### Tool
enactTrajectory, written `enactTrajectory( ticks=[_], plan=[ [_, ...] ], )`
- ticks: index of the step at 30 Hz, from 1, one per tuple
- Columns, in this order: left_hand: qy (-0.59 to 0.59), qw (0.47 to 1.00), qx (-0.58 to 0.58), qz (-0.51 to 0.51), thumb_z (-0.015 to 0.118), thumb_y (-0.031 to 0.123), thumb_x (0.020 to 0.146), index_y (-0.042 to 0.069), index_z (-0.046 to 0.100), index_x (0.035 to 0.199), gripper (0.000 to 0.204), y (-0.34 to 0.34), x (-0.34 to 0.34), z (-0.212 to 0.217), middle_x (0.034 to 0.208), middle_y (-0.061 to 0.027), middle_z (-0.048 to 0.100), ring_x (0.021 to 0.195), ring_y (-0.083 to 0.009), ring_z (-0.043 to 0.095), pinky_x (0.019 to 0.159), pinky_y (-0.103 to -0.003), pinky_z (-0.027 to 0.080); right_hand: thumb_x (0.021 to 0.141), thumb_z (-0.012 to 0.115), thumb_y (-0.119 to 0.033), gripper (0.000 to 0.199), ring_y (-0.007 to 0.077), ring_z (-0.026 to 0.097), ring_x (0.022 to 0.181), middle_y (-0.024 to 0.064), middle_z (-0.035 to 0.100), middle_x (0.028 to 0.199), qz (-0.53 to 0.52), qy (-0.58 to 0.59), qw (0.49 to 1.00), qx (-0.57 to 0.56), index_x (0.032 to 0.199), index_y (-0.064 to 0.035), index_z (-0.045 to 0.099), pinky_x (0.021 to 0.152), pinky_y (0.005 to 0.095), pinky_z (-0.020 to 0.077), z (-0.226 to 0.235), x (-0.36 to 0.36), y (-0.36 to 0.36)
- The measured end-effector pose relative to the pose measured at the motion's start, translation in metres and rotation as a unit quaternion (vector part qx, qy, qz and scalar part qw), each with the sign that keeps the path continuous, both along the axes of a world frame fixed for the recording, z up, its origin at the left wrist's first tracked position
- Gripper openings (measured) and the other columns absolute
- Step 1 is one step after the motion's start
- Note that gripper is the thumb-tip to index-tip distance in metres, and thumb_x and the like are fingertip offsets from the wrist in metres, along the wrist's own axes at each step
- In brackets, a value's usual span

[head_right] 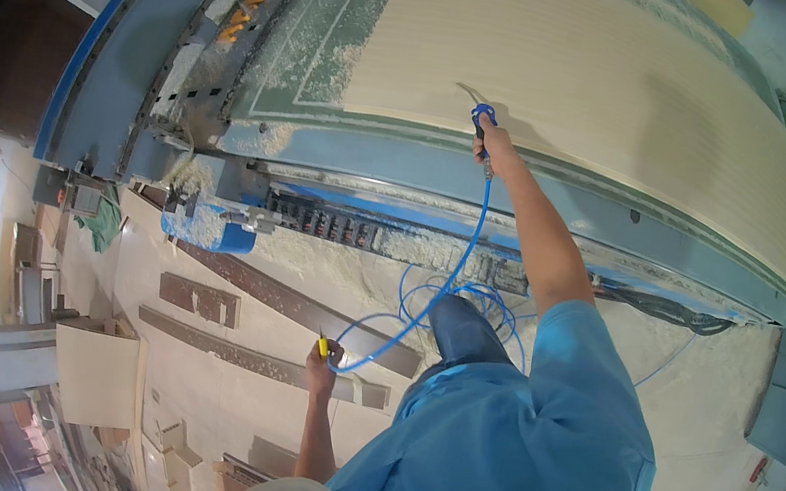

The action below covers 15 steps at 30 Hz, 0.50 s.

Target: The person uses a utility knife to score and snap a large white panel on a workbench, then removes the cut piece. They later use a blue air hose to blow dust off the panel and workbench surface.

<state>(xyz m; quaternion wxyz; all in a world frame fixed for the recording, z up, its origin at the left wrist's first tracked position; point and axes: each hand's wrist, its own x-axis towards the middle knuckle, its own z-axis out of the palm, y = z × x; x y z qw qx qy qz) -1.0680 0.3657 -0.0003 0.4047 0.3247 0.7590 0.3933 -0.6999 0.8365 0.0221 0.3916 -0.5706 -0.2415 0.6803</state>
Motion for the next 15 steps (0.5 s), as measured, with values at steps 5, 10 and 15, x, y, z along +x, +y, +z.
enactTrajectory(
  ticks=[5,10,15],
  plan=[
    [0.048,0.998,-0.028,-0.038,0.072,0.013,0.083,0.004,0.064,0.088,0.013,0.036,0.015,0.022,0.078,-0.0069,0.065,0.075,-0.0180,0.062,0.071,-0.032,0.049,0.094,0.055,-0.057,0.049,0.0155,0.044,0.043,0.0004,0.045,0.054,-0.162,0.039,0.986,0.001,0.076,-0.0134,0.044,0.041,0.0326,0.0392,-0.026,0.008,0.081],
    [0.004,0.989,-0.147,-0.022,0.076,0.025,0.081,0.004,0.065,0.091,0.025,0.076,0.027,0.043,0.075,-0.0112,0.063,0.071,-0.0208,0.061,0.067,-0.036,0.048,0.096,0.046,-0.062,0.055,0.0187,0.047,0.045,0.0038,0.046,0.055,-0.319,0.004,0.945,0.074,0.072,-0.0126,0.044,0.041,0.0350,0.0416,-0.044,0.047,0.166],
    [0.043,0.975,-0.189,-0.104,0.075,0.030,0.083,0.002,0.065,0.094,0.032,0.110,0.019,0.048,0.078,-0.0138,0.064,0.071,-0.0227,0.060,0.067,-0.036,0.047,0.097,0.039,-0.064,0.057,0.0201,0.050,0.047,0.0053,0.048,0.057,-0.200,-0.108,0.973,0.039,0.076,-0.0112,0.048,0.041,0.0349,0.0423,-0.012,0.029,0.214]
  ],
)
